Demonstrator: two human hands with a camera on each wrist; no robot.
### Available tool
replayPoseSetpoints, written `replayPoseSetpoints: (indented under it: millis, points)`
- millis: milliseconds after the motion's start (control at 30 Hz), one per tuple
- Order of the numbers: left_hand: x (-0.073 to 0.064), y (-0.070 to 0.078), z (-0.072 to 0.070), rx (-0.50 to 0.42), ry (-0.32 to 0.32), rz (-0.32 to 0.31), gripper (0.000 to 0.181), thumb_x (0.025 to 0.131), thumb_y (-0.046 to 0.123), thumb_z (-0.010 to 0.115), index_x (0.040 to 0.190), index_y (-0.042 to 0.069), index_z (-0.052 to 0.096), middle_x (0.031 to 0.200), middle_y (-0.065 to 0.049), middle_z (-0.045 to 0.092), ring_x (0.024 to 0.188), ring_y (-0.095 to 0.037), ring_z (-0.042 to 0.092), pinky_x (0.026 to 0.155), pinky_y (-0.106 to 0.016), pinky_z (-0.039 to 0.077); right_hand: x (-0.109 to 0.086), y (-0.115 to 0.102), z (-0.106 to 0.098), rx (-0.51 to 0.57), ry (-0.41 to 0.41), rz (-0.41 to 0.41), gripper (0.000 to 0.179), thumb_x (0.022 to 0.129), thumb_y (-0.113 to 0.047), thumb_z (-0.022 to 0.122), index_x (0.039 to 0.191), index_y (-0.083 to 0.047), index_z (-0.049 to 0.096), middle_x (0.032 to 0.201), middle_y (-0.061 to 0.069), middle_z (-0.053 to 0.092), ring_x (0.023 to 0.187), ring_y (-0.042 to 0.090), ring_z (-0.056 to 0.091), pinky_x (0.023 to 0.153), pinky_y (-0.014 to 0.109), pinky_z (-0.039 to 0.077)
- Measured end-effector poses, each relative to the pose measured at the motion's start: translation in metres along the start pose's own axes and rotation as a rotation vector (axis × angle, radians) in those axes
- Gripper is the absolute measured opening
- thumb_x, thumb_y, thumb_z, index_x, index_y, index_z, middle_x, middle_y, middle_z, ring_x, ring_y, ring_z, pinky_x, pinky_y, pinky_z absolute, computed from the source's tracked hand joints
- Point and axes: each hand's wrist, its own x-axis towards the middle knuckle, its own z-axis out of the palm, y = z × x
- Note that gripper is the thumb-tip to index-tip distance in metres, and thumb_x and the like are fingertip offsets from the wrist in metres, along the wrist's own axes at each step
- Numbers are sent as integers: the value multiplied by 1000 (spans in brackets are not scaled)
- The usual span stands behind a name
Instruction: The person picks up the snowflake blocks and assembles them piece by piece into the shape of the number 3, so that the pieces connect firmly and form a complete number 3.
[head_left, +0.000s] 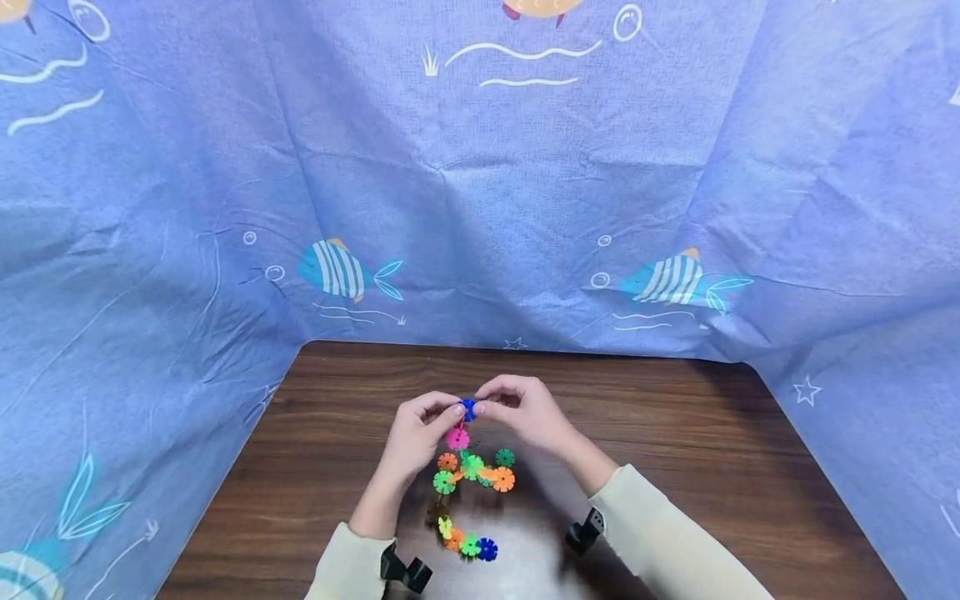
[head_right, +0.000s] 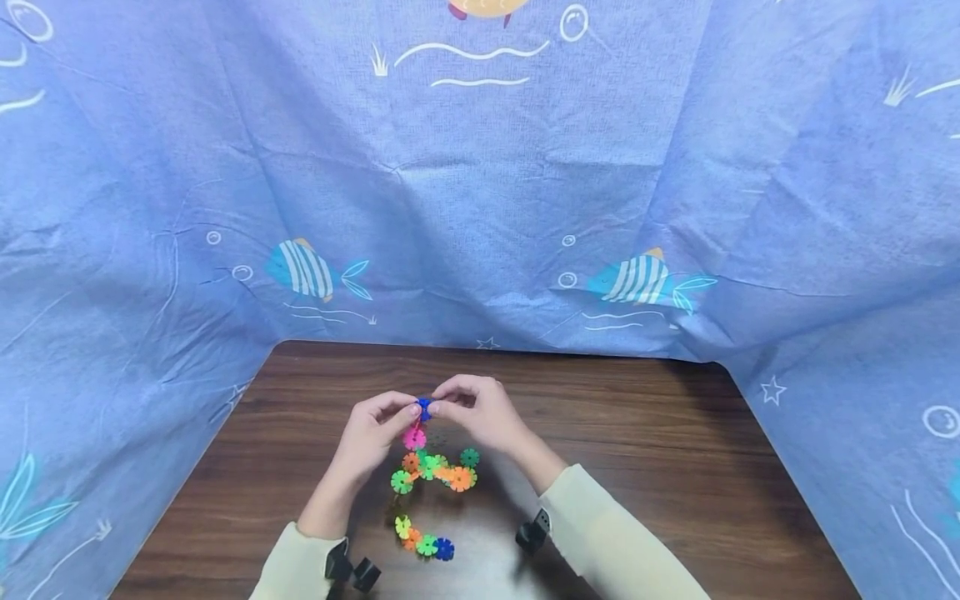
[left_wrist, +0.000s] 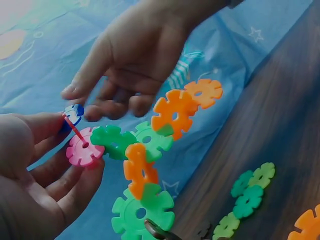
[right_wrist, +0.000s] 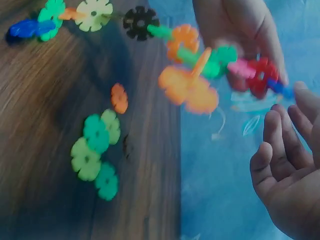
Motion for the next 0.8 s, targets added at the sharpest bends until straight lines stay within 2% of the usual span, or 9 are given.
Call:
replayPoseSetpoints:
  millis: [67, 133, 233, 300, 400, 533, 667, 800]
  points:
    - [0, 2, -1, 9, 14, -12, 15, 97, 11, 72, 102, -2, 75, 87, -16, 72, 67, -7, 60, 59, -22, 51, -3, 11, -5, -38, 17, 32, 10, 95, -20, 75, 103, -13, 77, 92, 5, 76, 78, 29, 68, 67, 29, 56]
    - [-1, 3, -3, 15, 29, -25, 15, 96, 13, 73, 102, -1, 75, 88, -16, 73, 69, -7, 61, 61, -22, 52, -7, 26, -11, -105, -3, 83, 10, 95, -20, 75, 103, -14, 77, 91, 2, 75, 79, 24, 66, 68, 28, 55]
    - [-1, 6, -6, 20, 43, -47, 15, 96, 14, 73, 102, 0, 76, 89, -16, 73, 71, -8, 64, 62, -23, 55, -17, 52, -15, -208, -112, 166, 13, 93, -19, 77, 103, -12, 76, 88, -5, 73, 80, 17, 66, 71, 27, 55]
    - [-2, 7, -7, 20, 46, -59, 15, 96, 14, 73, 102, 0, 76, 89, -17, 73, 72, -9, 64, 62, -24, 55, -25, 66, -14, -251, -181, 198, 13, 92, -17, 77, 102, -9, 76, 84, -5, 73, 77, 16, 67, 69, 28, 55]
    - [-3, 9, -7, 30, 47, -75, 15, 97, 15, 73, 103, 2, 76, 91, -18, 73, 73, -10, 64, 62, -26, 55, -34, 81, -8, -310, -208, 195, 9, 93, -16, 76, 98, -9, 77, 78, -5, 71, 68, 13, 66, 62, 26, 54]
    - [-4, 10, -7, 38, 42, -80, 16, 97, 16, 73, 104, 2, 76, 91, -19, 73, 72, -11, 64, 62, -28, 57, -40, 86, 1, -420, -188, 161, 11, 92, -22, 78, 98, -12, 78, 80, -9, 70, 70, 5, 62, 64, 24, 52]
    - [-4, 10, -7, 30, 37, -79, 16, 97, 16, 73, 104, 2, 76, 91, -20, 73, 69, -10, 62, 60, -26, 55, -40, 86, 5, -502, -181, 134, 15, 88, -22, 83, 97, -12, 78, 84, -7, 69, 75, 5, 60, 68, 27, 51]
    - [-5, 10, -7, 23, 32, -92, 16, 97, 16, 73, 104, 1, 76, 91, -20, 72, 67, -10, 61, 58, -23, 52, -39, 85, 4, -481, -196, 175, 12, 86, -16, 84, 92, -13, 74, 84, -6, 67, 77, 6, 59, 71, 26, 51]
